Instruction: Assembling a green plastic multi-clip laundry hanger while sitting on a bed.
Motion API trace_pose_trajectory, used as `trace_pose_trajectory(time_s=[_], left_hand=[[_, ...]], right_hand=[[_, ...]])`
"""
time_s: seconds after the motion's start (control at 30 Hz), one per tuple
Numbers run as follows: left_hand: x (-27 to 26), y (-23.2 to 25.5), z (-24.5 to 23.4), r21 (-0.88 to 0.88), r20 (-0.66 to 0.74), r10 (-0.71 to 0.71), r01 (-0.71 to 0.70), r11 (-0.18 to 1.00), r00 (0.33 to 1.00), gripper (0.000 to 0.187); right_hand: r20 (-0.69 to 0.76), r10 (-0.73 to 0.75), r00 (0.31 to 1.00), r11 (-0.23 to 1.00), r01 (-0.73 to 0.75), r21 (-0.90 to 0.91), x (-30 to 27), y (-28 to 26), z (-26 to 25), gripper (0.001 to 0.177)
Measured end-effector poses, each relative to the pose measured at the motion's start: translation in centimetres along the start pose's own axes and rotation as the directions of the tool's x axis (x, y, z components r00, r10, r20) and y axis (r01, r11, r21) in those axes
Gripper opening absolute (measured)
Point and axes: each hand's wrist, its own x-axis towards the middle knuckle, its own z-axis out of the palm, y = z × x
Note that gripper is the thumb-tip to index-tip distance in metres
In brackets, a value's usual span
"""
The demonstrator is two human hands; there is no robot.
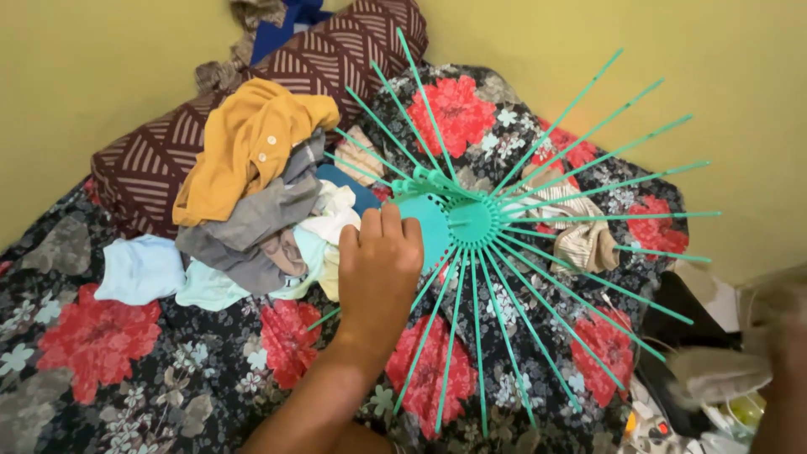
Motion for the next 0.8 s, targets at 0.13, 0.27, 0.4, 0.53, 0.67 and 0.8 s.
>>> trace_pose_trajectory(time_s=[0.13,0.27,0.4,0.53,0.67,0.8], left_hand=[[-0.1,0.6,-0.4,0.009,0.018,-0.003,0.003,1.000,1.000,0.004],[0.1,0.5,-0.4,0.058,0.029,0.017,-0.019,0.998,0.999,0.003],[0.0,0.4,-0.5,0.057,0.042,0.007,-0.010,0.998,0.999,0.003],[0.0,0.5,-0.4,0.051,0.057,0.003,-0.006,0.999,0.998,0.004],[-0.1,0.8,-0.4,0.065,0.051,0.017,-0.021,0.998,0.999,0.003],[-0.1,0.4,-0.4,0.062,0.044,0.007,-0.010,0.998,0.999,0.004]], right_hand=[[0.166,-0.140,0.976,0.990,0.133,0.052,-3.3,-13.8,0.3,0.042],[0.253,-0.384,0.888,0.923,0.360,0.135,-3.8,-21.8,1.9,0.054],[0.225,-0.311,0.923,0.935,0.340,-0.099,-6.0,-24.8,1.9,0.061],[0.042,-0.337,0.941,0.898,0.334,-0.285,-6.9,-25.1,2.7,0.063],[-0.035,-0.483,0.875,0.868,0.474,-0.147,-6.4,-22.7,5.0,0.041],[-0.455,-0.389,0.801,0.911,0.408,-0.060,-3.0,-16.9,6.9,0.027]])
